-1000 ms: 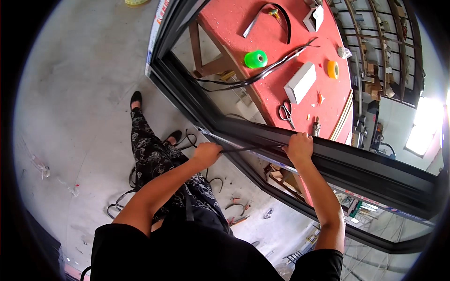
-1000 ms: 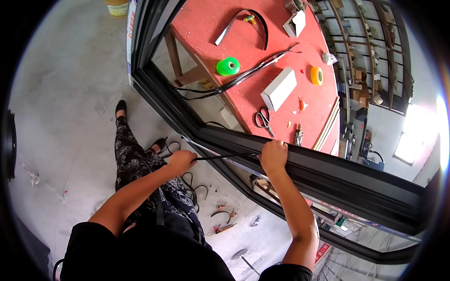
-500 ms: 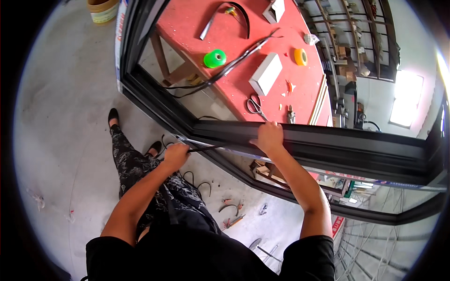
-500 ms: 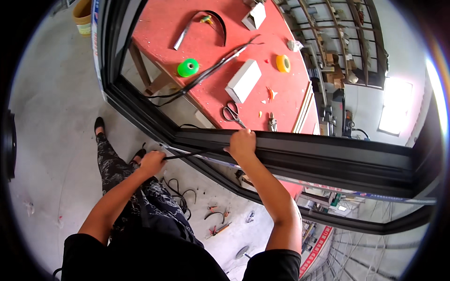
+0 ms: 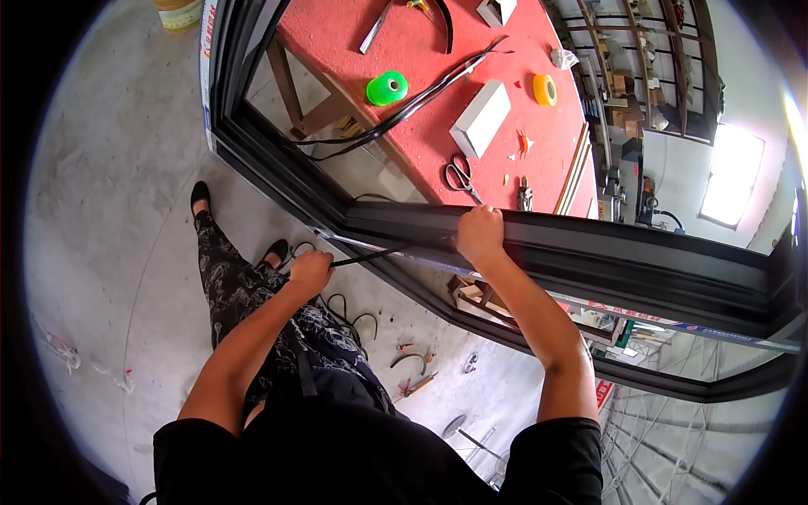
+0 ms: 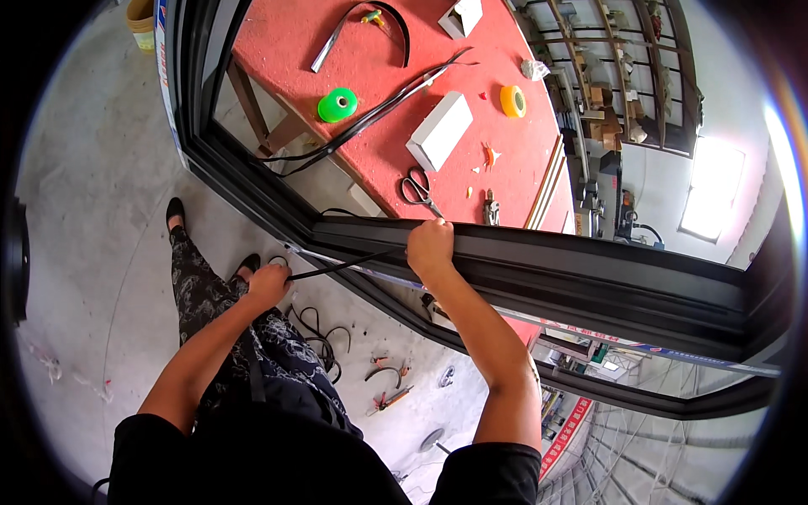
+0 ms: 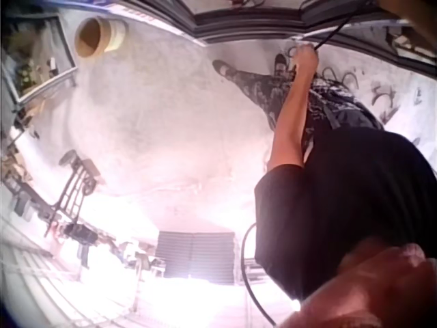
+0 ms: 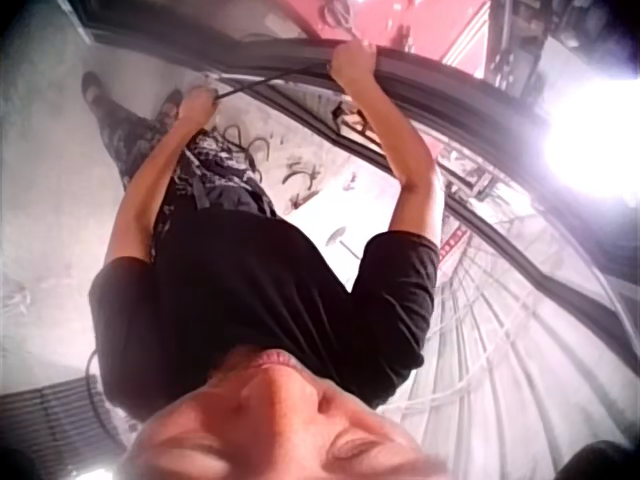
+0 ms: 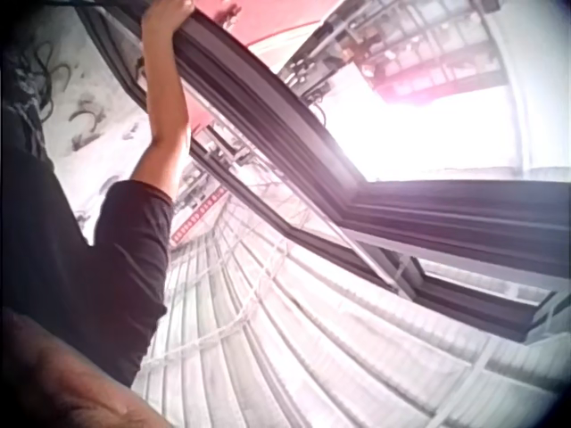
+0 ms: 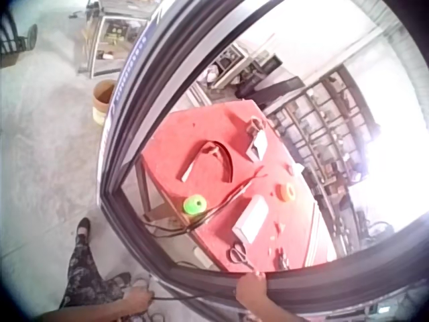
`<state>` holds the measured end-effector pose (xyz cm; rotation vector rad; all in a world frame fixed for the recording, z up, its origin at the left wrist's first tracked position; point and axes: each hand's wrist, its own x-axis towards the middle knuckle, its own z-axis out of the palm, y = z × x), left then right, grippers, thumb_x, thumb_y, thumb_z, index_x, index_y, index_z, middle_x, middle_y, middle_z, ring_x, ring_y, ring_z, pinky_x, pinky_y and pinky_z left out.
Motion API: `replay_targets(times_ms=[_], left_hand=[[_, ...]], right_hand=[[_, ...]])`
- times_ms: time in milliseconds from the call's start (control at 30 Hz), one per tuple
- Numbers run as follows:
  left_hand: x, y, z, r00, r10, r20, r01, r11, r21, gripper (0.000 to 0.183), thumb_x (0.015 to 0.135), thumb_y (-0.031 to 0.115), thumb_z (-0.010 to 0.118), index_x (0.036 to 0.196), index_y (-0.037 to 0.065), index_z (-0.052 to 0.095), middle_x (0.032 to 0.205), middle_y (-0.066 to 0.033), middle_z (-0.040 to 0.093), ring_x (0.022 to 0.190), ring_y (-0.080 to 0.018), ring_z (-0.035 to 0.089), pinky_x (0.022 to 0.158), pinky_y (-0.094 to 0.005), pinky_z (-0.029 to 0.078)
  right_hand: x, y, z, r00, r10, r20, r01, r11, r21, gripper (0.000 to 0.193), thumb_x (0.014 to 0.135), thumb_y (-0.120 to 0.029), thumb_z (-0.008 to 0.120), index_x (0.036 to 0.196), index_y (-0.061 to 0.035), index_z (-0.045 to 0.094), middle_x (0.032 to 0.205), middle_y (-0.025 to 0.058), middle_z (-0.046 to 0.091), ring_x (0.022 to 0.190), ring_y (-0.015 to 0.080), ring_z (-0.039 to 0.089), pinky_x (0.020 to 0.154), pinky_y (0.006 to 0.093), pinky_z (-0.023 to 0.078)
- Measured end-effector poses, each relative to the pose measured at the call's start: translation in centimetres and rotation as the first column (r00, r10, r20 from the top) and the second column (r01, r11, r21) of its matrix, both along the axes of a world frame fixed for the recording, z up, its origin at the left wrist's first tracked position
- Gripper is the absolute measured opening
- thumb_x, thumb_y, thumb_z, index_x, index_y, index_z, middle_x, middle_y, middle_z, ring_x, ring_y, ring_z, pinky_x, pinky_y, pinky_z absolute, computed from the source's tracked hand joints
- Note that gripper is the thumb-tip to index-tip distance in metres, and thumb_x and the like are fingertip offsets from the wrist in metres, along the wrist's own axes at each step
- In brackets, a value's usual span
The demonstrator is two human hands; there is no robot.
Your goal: The person inserts a long black rubber seal into the channel of a grey metal window frame by hand, pressing it firmly into the groove and turning the frame to work along each side.
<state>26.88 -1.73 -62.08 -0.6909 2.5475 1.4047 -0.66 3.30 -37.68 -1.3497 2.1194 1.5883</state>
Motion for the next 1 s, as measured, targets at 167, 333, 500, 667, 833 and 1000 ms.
replay_targets(times_ms=[167, 333, 500, 667, 833, 1000], left_hand=[[-0.5, -0.1, -0.5, 0.997, 0.052, -0.055, -0.052, 0.999, -0.001, 0.014, 0.080, 0.018, 0.069, 0.089, 0.007, 0.069, 0.090, -0.0132, 0.064, 0.088, -0.0349, 0.062, 0.075, -0.0469, 0.051], [-1.2, -0.6, -0.4, 0.991, 0.112, -0.075, -0.115, 0.993, -0.038, 0.022, 0.081, 0.018, 0.069, 0.099, 0.007, 0.063, 0.094, -0.0137, 0.063, 0.096, -0.0347, 0.061, 0.079, -0.0459, 0.050], [-3.5, -2.5, 4.9, 0.962, 0.209, -0.176, -0.199, 0.977, 0.075, 0.031, 0.084, 0.018, 0.067, 0.110, 0.005, 0.058, 0.103, -0.0156, 0.062, 0.097, -0.0375, 0.059, 0.083, -0.0462, 0.048], [-10.1, -4.4, 15.3, 0.791, 0.267, -0.550, -0.222, 0.964, 0.149, 0.032, 0.090, 0.022, 0.062, 0.116, 0.003, 0.057, 0.102, -0.0156, 0.063, 0.097, -0.0368, 0.059, 0.083, -0.0457, 0.048], [-17.8, -4.6, 30.9, 0.550, 0.161, -0.819, -0.049, 0.986, 0.161, 0.035, 0.097, 0.027, 0.054, 0.117, -0.001, 0.057, 0.104, -0.0193, 0.063, 0.098, -0.0382, 0.059, 0.085, -0.0451, 0.047], [-26.0, -1.9, 42.0, 0.305, 0.037, -0.952, 0.015, 0.999, 0.044, 0.042, 0.099, 0.030, 0.049, 0.125, -0.003, 0.053, 0.111, -0.0238, 0.060, 0.105, -0.0404, 0.056, 0.091, -0.0443, 0.044]], right_hand=[[0.0, 0.1, -0.4, 1.000, -0.016, 0.009, 0.016, 1.000, 0.011, 0.039, 0.079, -0.049, 0.071, 0.095, -0.0139, 0.075, 0.096, 0.0045, 0.069, 0.098, 0.0221, 0.062, 0.079, 0.0338, 0.045], [0.3, -0.2, -0.2, 0.999, -0.042, -0.013, 0.042, 0.999, 0.035, 0.038, 0.080, -0.049, 0.069, 0.098, -0.0162, 0.074, 0.097, 0.0039, 0.069, 0.097, 0.0217, 0.062, 0.078, 0.0354, 0.044], [1.4, -0.8, 0.3, 0.994, -0.093, 0.055, 0.097, 0.991, -0.091, 0.037, 0.079, -0.043, 0.070, 0.102, -0.0140, 0.071, 0.105, 0.0046, 0.064, 0.104, 0.0214, 0.056, 0.080, 0.0363, 0.042], [7.6, 3.2, 5.9, 0.968, 0.108, 0.225, 0.125, 0.568, -0.813, 0.038, 0.080, -0.034, 0.071, 0.106, -0.0076, 0.065, 0.098, 0.0091, 0.060, 0.092, 0.0269, 0.056, 0.076, 0.0403, 0.046], [10.9, 11.3, 14.5, 0.998, 0.052, 0.039, 0.038, 0.036, -0.999, 0.019, 0.077, -0.009, 0.072, 0.096, -0.0056, 0.067, 0.078, 0.0088, 0.064, 0.064, 0.0271, 0.061, 0.058, 0.0343, 0.048], [10.3, 15.8, 23.1, 0.921, -0.331, -0.205, -0.335, -0.408, -0.849, 0.013, 0.083, 0.001, 0.067, 0.096, -0.0013, 0.065, 0.089, 0.0104, 0.064, 0.072, 0.0198, 0.061, 0.058, 0.0281, 0.049]])
